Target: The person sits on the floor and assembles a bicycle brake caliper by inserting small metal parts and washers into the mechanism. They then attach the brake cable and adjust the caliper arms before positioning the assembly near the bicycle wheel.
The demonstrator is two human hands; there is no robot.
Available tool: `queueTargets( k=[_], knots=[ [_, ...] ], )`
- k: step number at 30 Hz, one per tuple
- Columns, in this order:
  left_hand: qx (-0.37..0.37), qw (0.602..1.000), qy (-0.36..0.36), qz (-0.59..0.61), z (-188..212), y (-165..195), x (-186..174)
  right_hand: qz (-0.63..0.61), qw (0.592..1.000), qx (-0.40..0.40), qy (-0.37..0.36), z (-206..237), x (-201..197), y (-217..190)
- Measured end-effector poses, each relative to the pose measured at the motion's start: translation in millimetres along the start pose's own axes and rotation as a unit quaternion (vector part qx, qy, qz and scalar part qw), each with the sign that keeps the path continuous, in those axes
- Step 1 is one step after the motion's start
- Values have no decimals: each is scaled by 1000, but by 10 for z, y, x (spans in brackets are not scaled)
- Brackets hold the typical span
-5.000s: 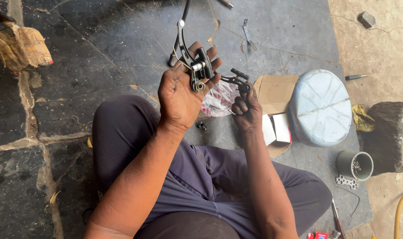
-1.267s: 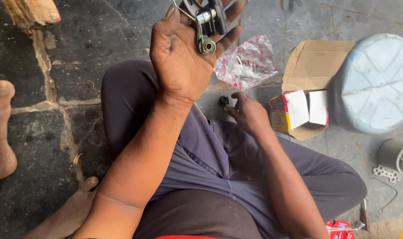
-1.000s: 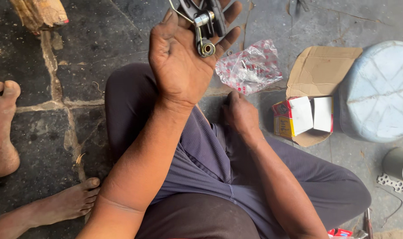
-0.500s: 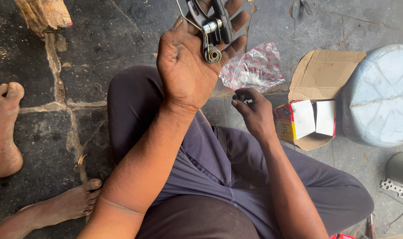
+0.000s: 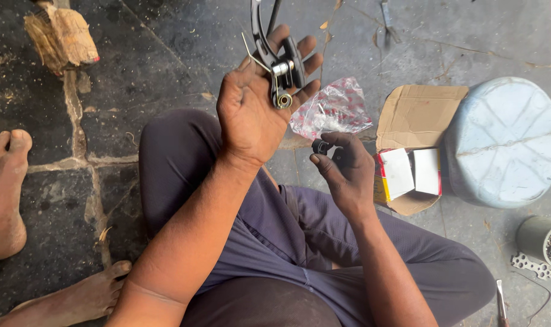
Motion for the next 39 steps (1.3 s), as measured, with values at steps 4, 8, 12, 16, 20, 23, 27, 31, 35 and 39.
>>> queueTargets(
  k=[4, 8, 12, 16, 20, 23, 27, 31, 35, 39],
  knots=[
    [-6, 1000, -14, 4, 55, -150, 111, -137, 990, 35, 5, 115, -64, 6],
    [-32, 999, -20, -6, 154, -317, 187, -376, 921, 102, -18, 163, -68, 91],
    [-49, 998, -27, -21, 260, -402, 230, -485, 862, 133, -55, 229, -39, 133],
    [-68, 997, -30, -29, 317, -447, 263, -535, 830, 139, -78, 264, 8, 179],
    [-54, 997, -51, -25, 362, -418, 292, -563, 808, 149, -90, 270, 58, 256],
    [-60, 996, -55, -33, 382, -434, 288, -584, 791, 151, -104, 268, 81, 296],
    [-55, 996, -64, -43, 381, -460, 290, -593, 782, 148, -123, 249, 114, 288],
    [-55, 994, -65, -62, 384, -477, 296, -558, 813, 140, -96, 235, 128, 217],
    [-50, 994, -60, -75, 384, -478, 292, -522, 841, 131, -59, 240, 135, 137],
    [-23, 989, -63, -134, 410, -482, 302, -524, 838, 147, -44, 256, 159, 145]
  ],
)
Point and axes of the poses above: each hand's wrist, its own z-axis away from the middle knuckle, its own x-axis out of the palm, y = z × x, the point moved 6 cm from there along -z, towards the middle knuckle, and after that the axes turned 7 degrees about -z, right-handed, at the moved point
